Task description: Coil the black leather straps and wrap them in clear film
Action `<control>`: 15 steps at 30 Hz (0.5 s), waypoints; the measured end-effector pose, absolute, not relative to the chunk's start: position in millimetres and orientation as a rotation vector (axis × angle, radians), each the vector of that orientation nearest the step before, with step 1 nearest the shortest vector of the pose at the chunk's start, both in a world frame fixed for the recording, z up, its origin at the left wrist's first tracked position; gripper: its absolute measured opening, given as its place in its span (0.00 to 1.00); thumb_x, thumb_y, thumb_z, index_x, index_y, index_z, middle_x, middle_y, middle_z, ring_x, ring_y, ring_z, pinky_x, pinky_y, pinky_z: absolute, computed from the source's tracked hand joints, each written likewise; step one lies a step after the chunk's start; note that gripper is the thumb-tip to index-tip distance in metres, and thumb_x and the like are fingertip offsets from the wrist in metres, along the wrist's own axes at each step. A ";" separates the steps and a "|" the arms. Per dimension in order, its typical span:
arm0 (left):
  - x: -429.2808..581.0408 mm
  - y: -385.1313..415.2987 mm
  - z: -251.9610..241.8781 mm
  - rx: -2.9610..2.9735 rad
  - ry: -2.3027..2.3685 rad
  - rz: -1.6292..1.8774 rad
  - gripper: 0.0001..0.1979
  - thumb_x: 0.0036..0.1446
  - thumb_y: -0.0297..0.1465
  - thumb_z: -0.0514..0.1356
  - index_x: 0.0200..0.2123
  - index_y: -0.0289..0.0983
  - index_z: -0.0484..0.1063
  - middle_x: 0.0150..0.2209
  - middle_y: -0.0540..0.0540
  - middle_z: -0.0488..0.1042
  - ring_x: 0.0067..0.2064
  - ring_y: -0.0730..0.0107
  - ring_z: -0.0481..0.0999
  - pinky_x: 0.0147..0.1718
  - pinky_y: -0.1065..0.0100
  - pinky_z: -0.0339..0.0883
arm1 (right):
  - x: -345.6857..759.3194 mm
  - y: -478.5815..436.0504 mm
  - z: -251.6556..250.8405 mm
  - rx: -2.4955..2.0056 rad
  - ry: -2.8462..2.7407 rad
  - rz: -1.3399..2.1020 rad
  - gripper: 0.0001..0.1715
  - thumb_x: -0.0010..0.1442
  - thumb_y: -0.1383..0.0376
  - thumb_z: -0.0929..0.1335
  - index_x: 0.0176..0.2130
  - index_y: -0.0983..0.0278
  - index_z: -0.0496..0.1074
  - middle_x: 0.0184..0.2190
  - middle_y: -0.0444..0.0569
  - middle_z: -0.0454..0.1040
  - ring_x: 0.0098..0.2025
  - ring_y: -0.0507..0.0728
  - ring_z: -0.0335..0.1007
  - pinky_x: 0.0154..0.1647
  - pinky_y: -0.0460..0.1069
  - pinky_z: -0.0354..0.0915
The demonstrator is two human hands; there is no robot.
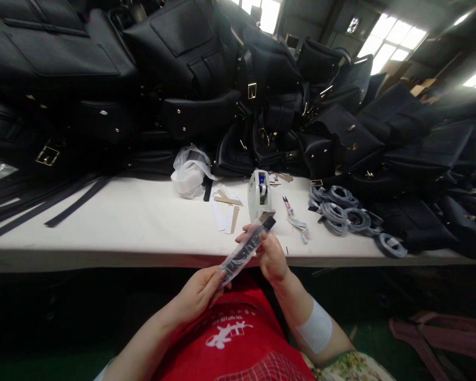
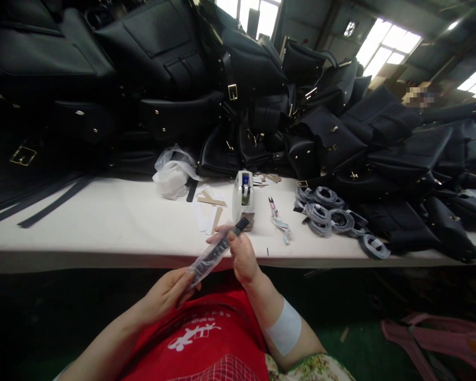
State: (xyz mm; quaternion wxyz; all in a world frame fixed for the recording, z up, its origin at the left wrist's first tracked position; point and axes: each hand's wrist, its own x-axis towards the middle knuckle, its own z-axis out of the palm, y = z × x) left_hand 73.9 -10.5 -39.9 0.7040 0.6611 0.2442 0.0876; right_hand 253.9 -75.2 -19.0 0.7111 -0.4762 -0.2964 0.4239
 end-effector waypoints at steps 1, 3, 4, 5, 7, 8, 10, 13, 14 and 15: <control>74.3 -10.3 -41.4 1.455 0.549 0.212 0.28 0.61 0.54 0.49 0.30 0.34 0.69 0.16 0.55 0.59 0.18 0.78 0.55 0.18 0.74 0.49 | 249.8 -77.1 -23.7 -1.043 -0.677 1.016 0.24 0.58 0.49 0.70 0.46 0.64 0.73 0.35 0.49 0.81 0.35 0.56 0.75 0.40 0.51 0.69; 74.9 -9.2 -45.0 1.431 0.563 0.249 0.29 0.60 0.55 0.49 0.30 0.34 0.68 0.16 0.55 0.59 0.17 0.78 0.56 0.18 0.74 0.49 | 239.7 -80.2 -34.5 -1.052 -0.710 1.133 0.24 0.57 0.51 0.72 0.46 0.64 0.72 0.36 0.49 0.81 0.36 0.56 0.76 0.43 0.52 0.70; 75.2 -8.6 -46.7 1.423 0.570 0.264 0.29 0.60 0.56 0.49 0.30 0.34 0.68 0.16 0.55 0.60 0.17 0.78 0.56 0.17 0.74 0.49 | 234.4 -81.0 -39.8 -1.064 -0.714 1.163 0.23 0.58 0.50 0.71 0.45 0.64 0.72 0.35 0.49 0.80 0.36 0.56 0.76 0.44 0.53 0.70; 75.5 -8.0 -48.1 1.421 0.575 0.275 0.29 0.60 0.56 0.49 0.30 0.34 0.68 0.16 0.55 0.60 0.17 0.77 0.56 0.17 0.74 0.49 | 229.4 -81.3 -44.4 -1.074 -0.708 1.178 0.22 0.59 0.50 0.70 0.43 0.65 0.73 0.35 0.49 0.80 0.36 0.57 0.76 0.44 0.53 0.70; 76.1 -7.1 -49.5 1.432 0.567 0.272 0.28 0.60 0.55 0.49 0.31 0.34 0.68 0.16 0.55 0.60 0.18 0.77 0.57 0.18 0.73 0.50 | 221.9 -80.6 -49.4 -1.075 -0.679 1.182 0.22 0.61 0.49 0.68 0.40 0.65 0.74 0.34 0.49 0.80 0.36 0.57 0.76 0.44 0.53 0.70; 76.2 -6.9 -49.5 1.438 0.551 0.254 0.27 0.60 0.54 0.50 0.32 0.34 0.68 0.17 0.55 0.61 0.19 0.77 0.58 0.19 0.73 0.51 | 220.2 -80.2 -49.2 -1.065 -0.662 1.184 0.21 0.61 0.49 0.68 0.40 0.65 0.74 0.34 0.49 0.80 0.36 0.57 0.76 0.42 0.53 0.70; 75.7 -6.7 -48.5 1.463 0.503 0.193 0.24 0.60 0.52 0.53 0.32 0.34 0.68 0.20 0.54 0.64 0.21 0.76 0.60 0.22 0.73 0.55 | 224.5 -81.5 -42.7 -1.054 -0.621 1.155 0.20 0.62 0.50 0.67 0.38 0.65 0.74 0.31 0.49 0.80 0.33 0.57 0.76 0.39 0.53 0.71; 70.3 -5.1 -46.0 1.569 0.442 0.055 0.20 0.59 0.47 0.57 0.31 0.34 0.68 0.24 0.52 0.67 0.25 0.74 0.64 0.26 0.72 0.58 | 261.2 -97.0 -21.2 -1.111 -0.528 0.832 0.17 0.62 0.53 0.68 0.35 0.65 0.74 0.29 0.48 0.80 0.32 0.56 0.76 0.38 0.52 0.71; 67.0 -3.7 -45.3 1.616 0.435 -0.008 0.19 0.59 0.46 0.57 0.31 0.34 0.68 0.25 0.51 0.68 0.26 0.73 0.65 0.26 0.72 0.58 | 283.0 -107.4 -12.4 -1.137 -0.476 0.640 0.16 0.61 0.54 0.68 0.34 0.65 0.74 0.28 0.47 0.80 0.32 0.56 0.76 0.39 0.52 0.71; 63.0 -1.8 -44.7 1.658 0.432 -0.081 0.18 0.59 0.45 0.57 0.31 0.34 0.69 0.26 0.51 0.69 0.27 0.73 0.66 0.26 0.73 0.58 | 308.8 -120.7 -3.4 -1.164 -0.418 0.437 0.14 0.60 0.56 0.68 0.34 0.65 0.73 0.28 0.47 0.79 0.32 0.56 0.76 0.40 0.54 0.71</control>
